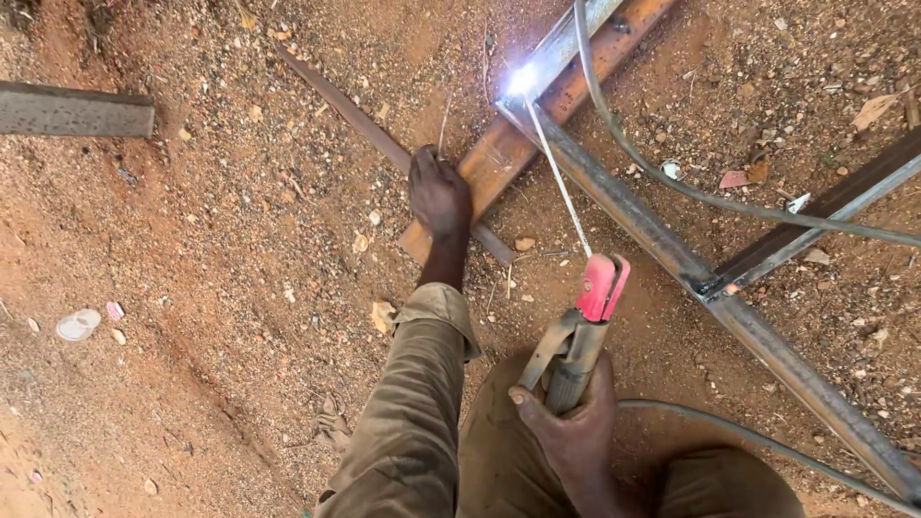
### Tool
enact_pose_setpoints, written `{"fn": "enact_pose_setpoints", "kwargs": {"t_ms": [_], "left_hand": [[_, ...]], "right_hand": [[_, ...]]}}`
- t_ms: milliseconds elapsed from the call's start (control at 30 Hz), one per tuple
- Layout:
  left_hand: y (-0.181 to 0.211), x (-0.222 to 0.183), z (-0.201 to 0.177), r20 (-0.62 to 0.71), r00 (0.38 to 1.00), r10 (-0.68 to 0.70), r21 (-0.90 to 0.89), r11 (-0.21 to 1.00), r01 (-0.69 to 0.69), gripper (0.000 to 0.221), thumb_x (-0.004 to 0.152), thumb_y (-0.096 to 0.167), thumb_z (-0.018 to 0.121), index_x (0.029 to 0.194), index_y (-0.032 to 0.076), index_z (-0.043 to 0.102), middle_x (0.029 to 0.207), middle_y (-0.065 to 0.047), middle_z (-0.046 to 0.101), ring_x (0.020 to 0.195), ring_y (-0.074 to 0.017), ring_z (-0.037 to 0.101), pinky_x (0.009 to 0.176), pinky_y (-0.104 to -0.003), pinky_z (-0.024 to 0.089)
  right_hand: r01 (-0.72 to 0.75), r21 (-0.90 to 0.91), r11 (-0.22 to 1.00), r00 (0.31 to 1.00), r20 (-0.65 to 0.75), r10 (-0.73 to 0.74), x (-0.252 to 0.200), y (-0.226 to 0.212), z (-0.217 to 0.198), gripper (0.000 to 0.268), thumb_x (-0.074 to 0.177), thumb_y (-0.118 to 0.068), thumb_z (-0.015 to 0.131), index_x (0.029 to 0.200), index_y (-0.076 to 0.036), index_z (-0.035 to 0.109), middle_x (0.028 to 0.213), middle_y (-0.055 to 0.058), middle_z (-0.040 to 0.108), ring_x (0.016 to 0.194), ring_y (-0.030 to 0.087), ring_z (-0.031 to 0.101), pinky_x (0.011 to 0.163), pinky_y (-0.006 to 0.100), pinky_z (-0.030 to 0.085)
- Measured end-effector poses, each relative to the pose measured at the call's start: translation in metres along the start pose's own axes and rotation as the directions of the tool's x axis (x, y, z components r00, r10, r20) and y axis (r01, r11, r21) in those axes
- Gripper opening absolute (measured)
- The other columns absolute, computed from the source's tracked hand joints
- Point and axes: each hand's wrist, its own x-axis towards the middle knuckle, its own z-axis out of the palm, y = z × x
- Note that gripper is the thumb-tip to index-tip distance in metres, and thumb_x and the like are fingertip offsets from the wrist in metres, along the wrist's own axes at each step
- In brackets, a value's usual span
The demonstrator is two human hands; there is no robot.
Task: The person kneels on the ground and arc-welds joints of a square-tube metal frame laid on the dirt, holding the electrode holder in one hand while steadying the frame with the other. They strike arcs at successive joints, reposition the welding rod and cable between welds, and continue welding along the frame.
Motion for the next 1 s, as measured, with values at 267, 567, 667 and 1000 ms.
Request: {"fn": "enact_pose_setpoints", "kwargs": {"t_ms": [267,567,667,1000], "left_hand": [[-0.017,0.0,0.016,-0.067,0.995,0.077,0.022,0.997,-0.075,0.017,0.102,0.018,0.05,0.113,0.009,0.06,0.108,-0.014,0.07,0.092,-0.0276,0.071,0.083,-0.046,0.059],[0.003,0.001,-0.003,-0.012,0.999,0.037,0.031,0.999,-0.037,0.024,0.098,0.018,0.05,0.117,0.005,0.059,0.107,-0.017,0.069,0.093,-0.0334,0.069,0.082,-0.05,0.056],[0.008,0.0,-0.007,0.018,1.0,0.007,0.019,1.0,-0.007,0.024,0.098,0.018,0.05,0.116,0.005,0.059,0.108,-0.017,0.069,0.092,-0.033,0.07,0.081,-0.05,0.056],[0.003,0.001,-0.01,0.056,0.998,-0.015,0.019,1.0,0.014,0.026,0.098,0.019,0.052,0.118,0.004,0.058,0.109,-0.018,0.069,0.088,-0.0326,0.071,0.078,-0.05,0.057]], "right_hand": [[0.017,-0.041,0.999,1.0,0.011,-0.017,-0.001,0.018,0.008,0.069,0.068,-0.003,0.088,0.127,-0.005,0.051,0.11,0.006,0.063,0.1,0.014,0.066,0.089,0.031,0.059],[0.028,0.011,1.0,1.0,0.011,-0.028,-0.004,0.044,0.004,0.071,0.071,-0.004,0.089,0.131,-0.004,0.051,0.109,0.004,0.062,0.098,0.013,0.064,0.088,0.03,0.057],[0.058,-0.004,0.998,0.998,0.009,-0.058,-0.002,0.045,0.003,0.073,0.07,-0.005,0.089,0.132,-0.004,0.051,0.111,0.004,0.062,0.099,0.013,0.063,0.089,0.03,0.055],[0.016,0.076,0.997,0.999,0.043,-0.019,-0.004,0.047,0.007,0.067,0.075,-0.007,0.088,0.13,-0.001,0.05,0.109,0.008,0.063,0.1,0.016,0.067,0.089,0.033,0.061]]}}
